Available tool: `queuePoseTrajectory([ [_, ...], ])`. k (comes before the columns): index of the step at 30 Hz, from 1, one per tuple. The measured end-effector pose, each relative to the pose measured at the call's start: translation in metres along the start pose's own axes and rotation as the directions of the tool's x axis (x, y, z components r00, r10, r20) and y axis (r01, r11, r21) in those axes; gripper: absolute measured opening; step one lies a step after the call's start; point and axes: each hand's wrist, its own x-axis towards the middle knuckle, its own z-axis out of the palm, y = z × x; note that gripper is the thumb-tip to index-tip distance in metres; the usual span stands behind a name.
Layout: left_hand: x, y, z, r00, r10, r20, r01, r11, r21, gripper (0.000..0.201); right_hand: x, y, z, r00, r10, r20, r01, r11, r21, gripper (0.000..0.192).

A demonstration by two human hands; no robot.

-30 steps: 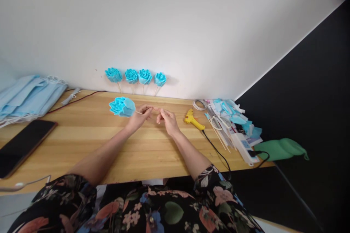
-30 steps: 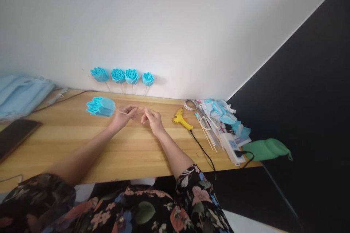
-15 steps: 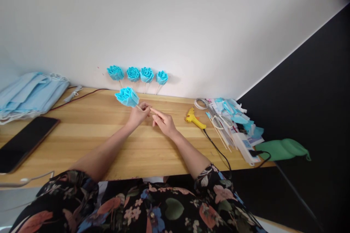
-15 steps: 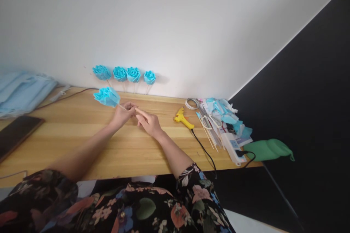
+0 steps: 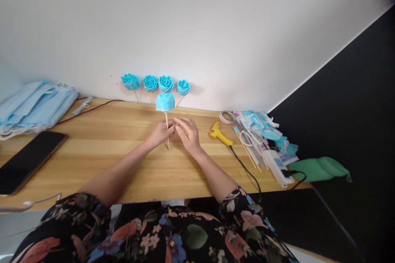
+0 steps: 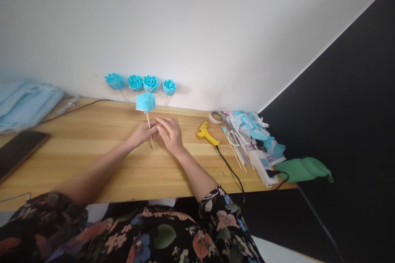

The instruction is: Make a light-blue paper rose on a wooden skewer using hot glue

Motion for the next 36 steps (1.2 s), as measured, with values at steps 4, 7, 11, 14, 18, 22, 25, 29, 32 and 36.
queuePoseTrajectory([
  [4, -0.001, -0.003, 0.004, 0.997, 0.010, 0.077, -0.011, 1.000, 0.016, 0.039, 0.000, -0.003, 0.001, 0.992, 0.085, 0.089, -0.094, 0.990, 0.109, 0.036],
  [7, -0.002, -0.006, 0.008, 0.995, 0.014, 0.102, -0.015, 1.000, 0.016, 0.038, 0.000, -0.007, 0.001, 0.972, 0.223, 0.078, -0.234, 0.949, 0.213, 0.032],
  [11, -0.003, -0.006, 0.013, 0.992, 0.024, 0.127, -0.024, 1.000, 0.002, 0.034, 0.000, -0.008, 0.001, 0.920, 0.361, 0.154, -0.393, 0.847, 0.358, 0.031],
  [14, -0.002, -0.003, 0.015, 0.988, 0.032, 0.153, -0.030, 0.999, -0.013, 0.029, 0.000, -0.006, 0.002, 0.871, 0.437, 0.223, -0.490, 0.753, 0.439, 0.034],
  [18, -0.004, 0.002, 0.015, 0.972, 0.032, 0.233, -0.025, 0.999, -0.029, 0.025, 0.000, -0.003, 0.004, 0.815, 0.535, 0.224, -0.562, 0.635, 0.529, 0.039],
  [22, -0.007, 0.005, 0.009, 0.959, 0.011, 0.282, 0.002, 0.999, -0.049, 0.022, 0.004, 0.003, 0.005, 0.767, 0.627, 0.136, -0.557, 0.545, 0.626, 0.047],
  [25, -0.007, 0.005, 0.005, 0.966, 0.000, 0.257, 0.022, 0.996, -0.082, 0.032, 0.008, 0.008, 0.004, 0.743, 0.669, 0.026, -0.524, 0.558, 0.643, 0.049],
  [29, -0.005, -0.001, 0.004, 0.973, -0.012, 0.233, 0.046, 0.989, -0.139, 0.037, 0.011, 0.010, 0.002, 0.733, 0.676, -0.084, -0.480, 0.600, 0.639, 0.049],
  [32, -0.003, -0.006, 0.006, 0.974, -0.020, 0.224, 0.061, 0.982, -0.179, 0.036, 0.009, 0.006, 0.001, 0.769, 0.631, -0.102, -0.450, 0.647, 0.615, 0.047],
  [36, 0.002, -0.013, 0.002, 0.997, -0.004, 0.074, 0.023, 0.967, -0.254, 0.038, 0.005, 0.000, 0.000, 0.833, 0.554, -0.012, -0.457, 0.700, 0.549, 0.050],
])
